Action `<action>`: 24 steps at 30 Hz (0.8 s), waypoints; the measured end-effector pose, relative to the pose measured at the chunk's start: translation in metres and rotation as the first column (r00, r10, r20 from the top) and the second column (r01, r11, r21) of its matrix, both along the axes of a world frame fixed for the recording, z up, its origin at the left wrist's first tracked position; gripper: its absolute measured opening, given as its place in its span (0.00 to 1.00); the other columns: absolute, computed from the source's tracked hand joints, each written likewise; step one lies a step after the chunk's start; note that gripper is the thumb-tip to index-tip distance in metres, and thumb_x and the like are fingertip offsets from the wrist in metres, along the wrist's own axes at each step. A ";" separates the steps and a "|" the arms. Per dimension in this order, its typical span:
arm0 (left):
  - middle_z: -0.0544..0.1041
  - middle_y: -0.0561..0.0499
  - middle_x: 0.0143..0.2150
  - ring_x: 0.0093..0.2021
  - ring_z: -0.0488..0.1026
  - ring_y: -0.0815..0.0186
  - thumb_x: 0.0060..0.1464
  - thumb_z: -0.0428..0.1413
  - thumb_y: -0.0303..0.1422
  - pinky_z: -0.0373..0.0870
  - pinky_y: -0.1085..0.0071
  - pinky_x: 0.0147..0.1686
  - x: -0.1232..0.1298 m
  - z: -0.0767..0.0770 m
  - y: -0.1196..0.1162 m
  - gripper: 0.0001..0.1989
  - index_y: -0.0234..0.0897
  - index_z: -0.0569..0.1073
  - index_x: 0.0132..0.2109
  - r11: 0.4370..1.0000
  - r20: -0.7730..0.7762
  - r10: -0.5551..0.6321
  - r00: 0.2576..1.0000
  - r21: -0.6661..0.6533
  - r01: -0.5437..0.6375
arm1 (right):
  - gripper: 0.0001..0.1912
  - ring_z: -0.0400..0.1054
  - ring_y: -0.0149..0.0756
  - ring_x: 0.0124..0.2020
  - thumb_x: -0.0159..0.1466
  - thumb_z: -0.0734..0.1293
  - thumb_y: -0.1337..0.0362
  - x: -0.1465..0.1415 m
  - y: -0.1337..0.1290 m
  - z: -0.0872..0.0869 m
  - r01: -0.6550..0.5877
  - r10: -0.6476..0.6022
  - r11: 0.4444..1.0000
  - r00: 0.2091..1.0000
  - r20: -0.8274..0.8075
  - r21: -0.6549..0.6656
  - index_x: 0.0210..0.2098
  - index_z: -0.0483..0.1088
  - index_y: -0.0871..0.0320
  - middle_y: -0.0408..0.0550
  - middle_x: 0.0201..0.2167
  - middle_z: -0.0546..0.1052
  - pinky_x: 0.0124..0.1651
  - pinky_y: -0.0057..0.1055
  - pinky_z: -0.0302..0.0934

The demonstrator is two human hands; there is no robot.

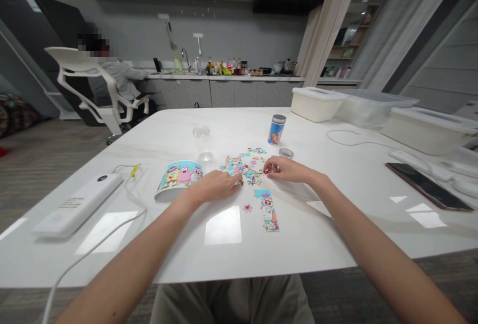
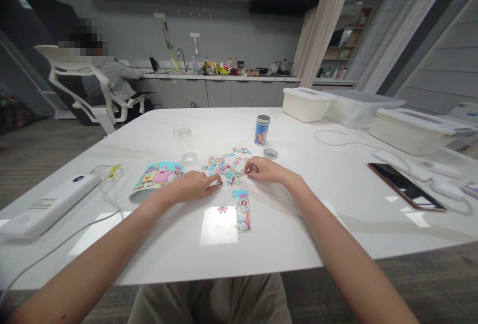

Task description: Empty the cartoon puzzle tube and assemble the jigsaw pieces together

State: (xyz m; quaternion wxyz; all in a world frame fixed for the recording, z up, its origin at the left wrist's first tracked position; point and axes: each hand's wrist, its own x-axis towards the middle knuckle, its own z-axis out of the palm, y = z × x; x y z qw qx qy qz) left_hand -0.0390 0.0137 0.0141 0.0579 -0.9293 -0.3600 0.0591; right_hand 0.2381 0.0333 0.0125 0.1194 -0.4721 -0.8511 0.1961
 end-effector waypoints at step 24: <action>0.78 0.46 0.30 0.32 0.77 0.59 0.66 0.41 0.34 0.71 0.66 0.36 0.005 0.009 -0.008 0.14 0.37 0.66 0.53 0.999 -0.025 -0.015 1.000 -0.030 0.014 | 0.18 0.68 0.34 0.36 0.57 0.61 0.79 -0.021 -0.013 0.003 -0.074 0.076 0.996 0.996 -0.037 0.049 0.41 0.73 0.57 0.48 0.37 0.76 0.40 0.30 0.62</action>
